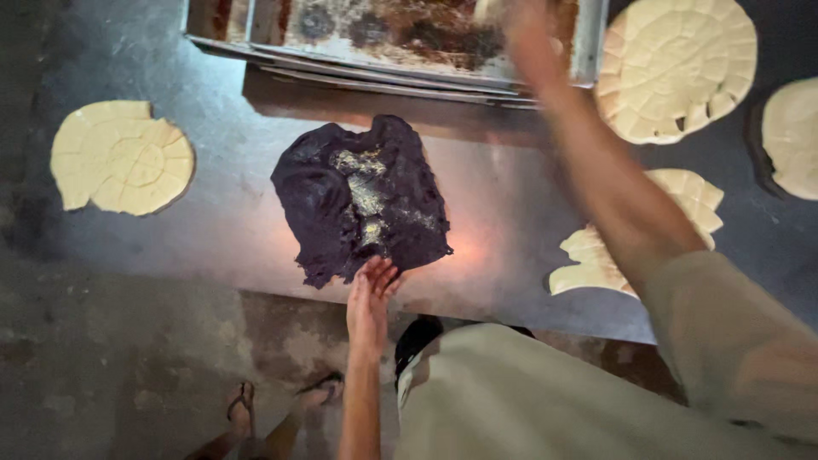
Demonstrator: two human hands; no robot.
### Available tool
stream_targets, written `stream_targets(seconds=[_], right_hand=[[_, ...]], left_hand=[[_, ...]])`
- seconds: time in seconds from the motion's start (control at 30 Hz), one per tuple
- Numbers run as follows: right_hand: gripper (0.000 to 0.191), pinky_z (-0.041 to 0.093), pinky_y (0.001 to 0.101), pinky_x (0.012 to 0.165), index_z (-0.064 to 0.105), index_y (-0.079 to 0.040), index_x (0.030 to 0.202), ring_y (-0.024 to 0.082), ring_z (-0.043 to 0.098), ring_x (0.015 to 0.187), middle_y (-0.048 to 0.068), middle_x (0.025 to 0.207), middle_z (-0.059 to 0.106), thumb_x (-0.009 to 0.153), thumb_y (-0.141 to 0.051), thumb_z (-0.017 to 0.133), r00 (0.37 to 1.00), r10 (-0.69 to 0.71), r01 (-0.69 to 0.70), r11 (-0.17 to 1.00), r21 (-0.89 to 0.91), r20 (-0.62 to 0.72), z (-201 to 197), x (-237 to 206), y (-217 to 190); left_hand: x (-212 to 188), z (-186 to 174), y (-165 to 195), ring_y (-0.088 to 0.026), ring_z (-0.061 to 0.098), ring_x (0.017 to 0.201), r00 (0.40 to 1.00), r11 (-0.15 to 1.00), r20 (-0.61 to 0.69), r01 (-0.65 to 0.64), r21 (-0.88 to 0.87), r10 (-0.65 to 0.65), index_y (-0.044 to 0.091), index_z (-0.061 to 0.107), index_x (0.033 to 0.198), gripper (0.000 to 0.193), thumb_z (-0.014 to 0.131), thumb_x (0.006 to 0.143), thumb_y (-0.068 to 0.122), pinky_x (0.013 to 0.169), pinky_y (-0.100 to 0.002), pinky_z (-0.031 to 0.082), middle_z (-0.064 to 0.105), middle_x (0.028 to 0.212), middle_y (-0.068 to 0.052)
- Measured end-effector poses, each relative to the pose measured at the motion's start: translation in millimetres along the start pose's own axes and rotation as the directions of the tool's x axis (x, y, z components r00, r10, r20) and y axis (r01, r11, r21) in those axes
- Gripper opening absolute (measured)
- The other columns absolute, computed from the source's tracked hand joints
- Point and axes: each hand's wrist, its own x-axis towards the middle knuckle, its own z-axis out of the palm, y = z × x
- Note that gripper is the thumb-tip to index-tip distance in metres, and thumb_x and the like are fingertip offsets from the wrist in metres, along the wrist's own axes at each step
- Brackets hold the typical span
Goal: The person pinches small pieces of dough from a large dark dough mass on a stainless steel table and rolls each piece between the palms into a ball, placing the finished dough balls onto a tray. Flattened dough rounds rest on the table around the work area while another worker portions dough nearby.
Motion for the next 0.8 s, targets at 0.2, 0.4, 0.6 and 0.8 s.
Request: stream_targets(seconds=[0.2, 0.4, 0.6, 0.8], right_hand=[[0.027, 0.049, 0.0500, 0.092, 0.066, -0.006, 0.108, 0.040, 0.061, 0.101, 0.019, 0.104, 0.065, 0.085, -0.013, 0.078, 0.991, 0.114, -0.131, 0.914, 0.384, 0.068, 16.7, -284.3, -25.3], [0.007, 0.048, 0.0494, 0.082, 0.066, -0.002, 0.105, 0.039, 0.060, 0.093, 0.020, 0.099, 0.063, 0.098, 0.000, 0.065, 0.772, 0.635, -0.614, 0.759, 0.218, -0.035, -84.4, -456.3, 106.0], [0.026, 0.051, 0.0460, 0.091, 0.073, -0.008, 0.107, 0.034, 0.064, 0.103, 0.015, 0.112, 0.069, 0.088, -0.003, 0.057, 0.446, 0.892, -0.850, 0.445, 0.282, -0.064, -127.7, -511.2, 193.8], [0.041, 0.047, 0.0552, 0.085, 0.074, -0.004, 0.077, 0.043, 0.058, 0.108, 0.021, 0.104, 0.066, 0.068, -0.039, 0.093, 0.506, 0.863, -0.859, 0.504, 0.089, 0.001, -102.6, -468.2, 181.2]], left_hand=[[26.5, 34.1, -10.4, -0.025, 0.062, 0.124, 0.993, 0.979, 0.091, 0.057, 0.197, -0.076, 0.002, 0.055, 0.140, 0.045, 0.046, 0.108, 0.033, 0.106, -0.040, 0.049, 0.065, 0.134, -0.014], [32.8, 140.0, -79.1, -0.020, 0.063, 0.121, 0.907, 0.921, 0.339, 0.116, 0.372, -0.251, 0.002, 0.056, 0.139, 0.043, 0.047, 0.109, 0.031, 0.104, -0.036, 0.050, 0.065, 0.132, -0.010], [-0.5, 258.0, -166.5, -0.018, 0.064, 0.118, 0.752, 0.839, 0.496, 0.136, 0.527, -0.434, 0.003, 0.060, 0.135, 0.036, 0.049, 0.109, 0.027, 0.098, -0.033, 0.051, 0.068, 0.129, -0.009], [-41.4, 312.0, -216.7, -0.017, 0.064, 0.115, 0.710, 0.804, 0.492, 0.178, 0.567, -0.504, 0.004, 0.061, 0.134, 0.034, 0.050, 0.108, 0.024, 0.098, -0.032, 0.051, 0.068, 0.128, -0.008]])
